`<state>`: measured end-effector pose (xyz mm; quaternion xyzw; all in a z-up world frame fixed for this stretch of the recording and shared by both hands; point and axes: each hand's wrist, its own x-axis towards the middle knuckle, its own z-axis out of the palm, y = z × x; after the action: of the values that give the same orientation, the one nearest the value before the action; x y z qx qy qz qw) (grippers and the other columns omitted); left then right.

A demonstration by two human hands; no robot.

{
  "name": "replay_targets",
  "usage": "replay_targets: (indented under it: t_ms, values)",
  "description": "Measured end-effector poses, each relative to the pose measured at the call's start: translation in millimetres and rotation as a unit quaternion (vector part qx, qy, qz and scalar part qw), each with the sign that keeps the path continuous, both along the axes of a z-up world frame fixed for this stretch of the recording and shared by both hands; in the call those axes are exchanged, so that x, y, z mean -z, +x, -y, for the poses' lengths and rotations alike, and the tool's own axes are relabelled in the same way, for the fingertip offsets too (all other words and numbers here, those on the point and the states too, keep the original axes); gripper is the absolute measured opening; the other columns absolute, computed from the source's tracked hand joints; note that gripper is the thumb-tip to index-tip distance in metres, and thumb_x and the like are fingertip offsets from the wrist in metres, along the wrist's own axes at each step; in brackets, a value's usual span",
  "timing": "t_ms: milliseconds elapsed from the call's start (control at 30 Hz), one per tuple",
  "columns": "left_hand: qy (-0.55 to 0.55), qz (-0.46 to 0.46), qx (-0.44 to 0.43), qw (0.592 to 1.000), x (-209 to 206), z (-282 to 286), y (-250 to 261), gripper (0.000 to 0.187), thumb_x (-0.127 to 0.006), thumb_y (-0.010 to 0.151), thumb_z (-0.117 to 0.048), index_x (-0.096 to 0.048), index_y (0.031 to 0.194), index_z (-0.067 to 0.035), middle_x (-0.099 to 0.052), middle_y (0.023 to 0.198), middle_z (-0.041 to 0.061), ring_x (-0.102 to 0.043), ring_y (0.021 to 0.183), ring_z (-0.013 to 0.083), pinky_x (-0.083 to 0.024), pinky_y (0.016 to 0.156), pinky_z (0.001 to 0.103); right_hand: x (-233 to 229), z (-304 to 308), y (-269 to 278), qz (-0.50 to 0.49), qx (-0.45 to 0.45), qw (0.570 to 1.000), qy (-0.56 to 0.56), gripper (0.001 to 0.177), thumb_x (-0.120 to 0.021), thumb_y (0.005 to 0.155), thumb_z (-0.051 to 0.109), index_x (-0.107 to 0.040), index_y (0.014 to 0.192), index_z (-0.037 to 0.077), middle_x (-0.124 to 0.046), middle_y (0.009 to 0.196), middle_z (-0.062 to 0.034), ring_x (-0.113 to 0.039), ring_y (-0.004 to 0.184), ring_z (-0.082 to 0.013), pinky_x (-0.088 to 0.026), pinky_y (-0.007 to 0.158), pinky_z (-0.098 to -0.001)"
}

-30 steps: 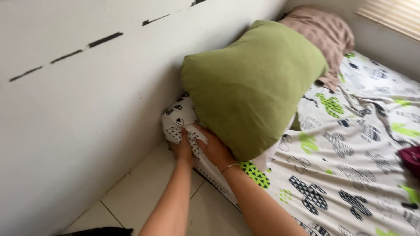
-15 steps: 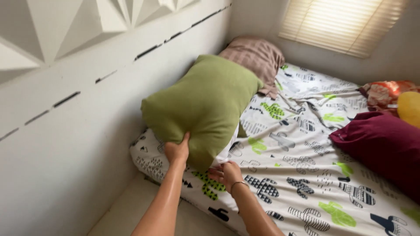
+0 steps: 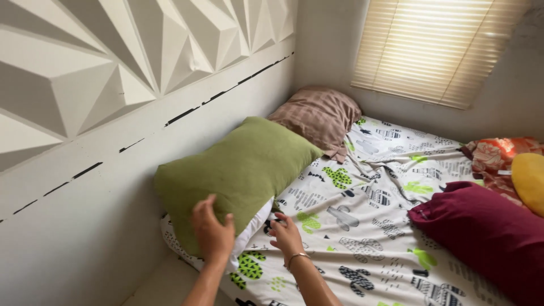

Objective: The person dusts a white geometric wall panel and a shelf with a duster, then makes the bed by arranging pillows and smoothing the fitted sheet. The person then folds a towel on the bed.

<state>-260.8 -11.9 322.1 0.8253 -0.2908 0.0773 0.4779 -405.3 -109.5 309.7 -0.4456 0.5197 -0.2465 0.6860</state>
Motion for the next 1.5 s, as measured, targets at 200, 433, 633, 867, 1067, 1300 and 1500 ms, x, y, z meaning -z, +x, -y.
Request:
replay_targets:
  t_ms: [200,433,633,867,1067,1300,1500]
  values:
    - [0.100,-0.112,0.234,0.960,-32,81,-77,0.052,-0.075,0.084,-0.022,-0.064,0.134,-0.024,-0.071,0.122,0.015,-0.068,0.118,0.0366,-0.055,0.101,0.047,-26,54,-43,0.123,-0.017,0.991,-0.054,0.047,-0.072,0.093,0.026,-0.065,0.138,0.016,-0.072,0.116,-0.0162,-0.073,0.105,-0.0284,-0.065,0.085,-0.0449]
    - [0.188,-0.061,0.297,0.934,-49,153,-96,0.046,-0.071,0.082,-0.021,-0.068,0.126,-0.035,-0.071,0.117,0.004,-0.072,0.110,0.0238,-0.059,0.093,0.038,-44,96,-83,0.136,-0.028,0.987,-0.076,0.043,-0.065,0.099,0.031,-0.064,0.140,0.018,-0.074,0.123,-0.0134,-0.072,0.111,-0.0268,-0.059,0.093,-0.0449]
    - [0.196,-0.065,0.337,0.919,-62,170,-111,0.040,-0.069,0.085,-0.023,-0.071,0.124,-0.032,-0.070,0.119,0.010,-0.071,0.110,0.0282,-0.058,0.095,0.041,-39,124,-101,0.109,-0.018,0.986,-0.123,0.043,-0.069,0.097,0.029,-0.066,0.138,0.016,-0.076,0.116,-0.0131,-0.074,0.107,-0.0246,-0.061,0.089,-0.0403]
    - [0.194,-0.138,0.411,0.880,-88,169,-117,0.047,-0.070,0.084,-0.022,-0.068,0.131,-0.027,-0.075,0.115,0.011,-0.074,0.107,0.0249,-0.060,0.091,0.039,-52,126,-119,0.052,-0.043,0.982,-0.179,0.046,-0.071,0.097,0.033,-0.065,0.140,0.019,-0.076,0.117,-0.0148,-0.073,0.111,-0.0259,-0.060,0.091,-0.0401]
    - [0.217,-0.180,0.487,0.827,-89,172,-95,0.050,-0.075,0.085,-0.028,-0.067,0.134,-0.024,-0.075,0.118,0.016,-0.073,0.111,0.0279,-0.060,0.093,0.039,-64,126,-124,-0.023,-0.082,0.976,-0.200,0.051,-0.073,0.096,0.031,-0.063,0.143,0.014,-0.074,0.120,-0.0189,-0.073,0.108,-0.0265,-0.060,0.090,-0.0382]
    - [0.207,-0.148,0.526,0.811,-64,264,-36,0.045,-0.077,0.088,-0.031,-0.068,0.131,-0.024,-0.075,0.115,0.017,-0.072,0.112,0.0306,-0.060,0.091,0.042,-55,191,-79,-0.050,-0.068,0.973,-0.216,0.053,-0.070,0.097,0.032,-0.060,0.145,0.011,-0.072,0.121,-0.0236,-0.072,0.109,-0.0312,-0.060,0.091,-0.0414]
    - [0.215,-0.138,0.496,0.830,-80,336,-6,0.044,-0.076,0.084,-0.034,-0.071,0.127,-0.026,-0.078,0.110,0.011,-0.074,0.109,0.0271,-0.060,0.091,0.040,-69,262,-54,-0.119,-0.102,0.943,-0.294,0.050,-0.067,0.098,0.042,-0.064,0.140,0.014,-0.074,0.118,-0.0217,-0.073,0.107,-0.0331,-0.061,0.089,-0.0454]
